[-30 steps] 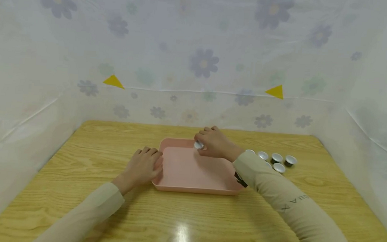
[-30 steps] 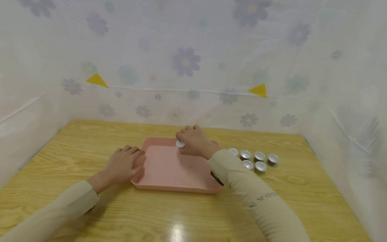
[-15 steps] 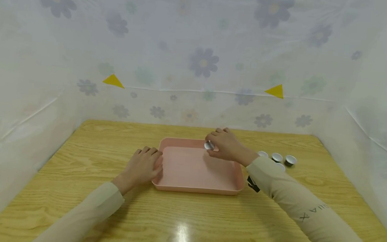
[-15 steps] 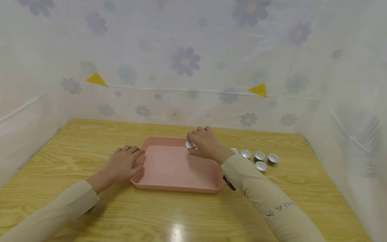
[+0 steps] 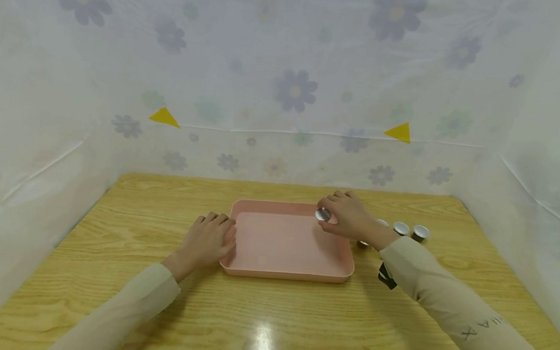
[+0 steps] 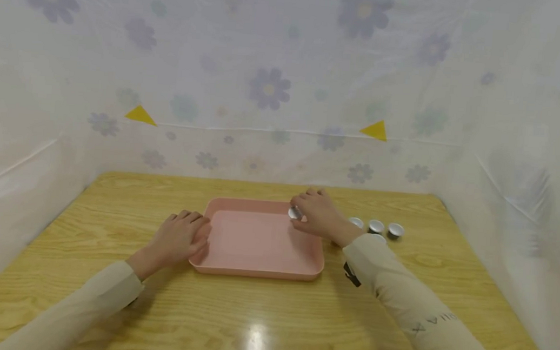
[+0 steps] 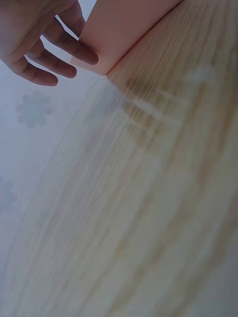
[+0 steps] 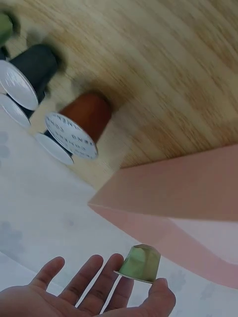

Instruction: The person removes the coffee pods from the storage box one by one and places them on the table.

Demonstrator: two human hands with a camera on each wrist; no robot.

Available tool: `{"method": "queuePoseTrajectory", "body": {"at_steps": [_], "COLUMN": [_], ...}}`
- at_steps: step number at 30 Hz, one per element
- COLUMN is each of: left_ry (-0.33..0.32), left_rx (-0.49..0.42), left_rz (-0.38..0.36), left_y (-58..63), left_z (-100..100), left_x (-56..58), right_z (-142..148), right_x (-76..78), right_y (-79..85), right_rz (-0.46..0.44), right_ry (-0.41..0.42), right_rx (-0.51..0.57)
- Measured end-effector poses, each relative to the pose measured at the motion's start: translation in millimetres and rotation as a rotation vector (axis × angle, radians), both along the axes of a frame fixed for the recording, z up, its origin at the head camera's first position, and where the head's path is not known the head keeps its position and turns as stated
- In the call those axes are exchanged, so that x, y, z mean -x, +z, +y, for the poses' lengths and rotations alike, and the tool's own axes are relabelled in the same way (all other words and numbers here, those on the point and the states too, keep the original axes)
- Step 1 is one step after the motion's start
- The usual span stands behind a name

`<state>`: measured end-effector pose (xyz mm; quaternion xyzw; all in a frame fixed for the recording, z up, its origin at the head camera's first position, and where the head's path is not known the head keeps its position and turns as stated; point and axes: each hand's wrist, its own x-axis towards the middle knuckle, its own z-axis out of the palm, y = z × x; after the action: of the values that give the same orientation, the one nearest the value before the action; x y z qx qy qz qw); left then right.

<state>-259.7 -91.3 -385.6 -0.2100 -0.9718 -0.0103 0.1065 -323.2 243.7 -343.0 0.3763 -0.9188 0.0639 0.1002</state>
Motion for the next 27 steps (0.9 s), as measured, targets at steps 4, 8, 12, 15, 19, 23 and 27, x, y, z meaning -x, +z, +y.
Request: {"method": "queuePoseTrajectory", "body": {"at_steps": [4, 8, 12, 15, 19, 23, 27], "left_ry": [0.002, 0.002, 0.001, -0.003, -0.006, -0.003, 0.002], "left_rx": [0.000, -0.005, -0.004, -0.005, -0.005, -0.003, 0.002], "left_rz": [-0.006, -0.002, 0.001, 0.009, 0.023, 0.021, 0.013], "left_y": [-0.7, -0.3, -0.5, -1.3, -1.8, -1.4, -1.1], "left_z": [0, 0, 1, 2, 2, 2, 2], "left_x": [0.1, -0.4, -0.4, 0.1, 0.7, 0.7, 0.7], "right_z": [11, 23, 36, 45, 58, 70, 81], "right_x": [-2.2, -5.1, -9.0, -12.1, -14.9, -17.2, -19.9], "right_y": [0.5, 0.5, 1.3, 1.9, 0.8, -2.4, -5.5], "right_rz": [-0.009, 0.005, 0.026, 0.037, 0.063, 0.098, 0.106], "right_ry": [-0.028, -0.029, -0.037, -0.055, -0.057, -0.052, -0.078], "right_rx": [-0.001, 0.020, 0.034, 0.043, 0.069, 0.086, 0.091]}}
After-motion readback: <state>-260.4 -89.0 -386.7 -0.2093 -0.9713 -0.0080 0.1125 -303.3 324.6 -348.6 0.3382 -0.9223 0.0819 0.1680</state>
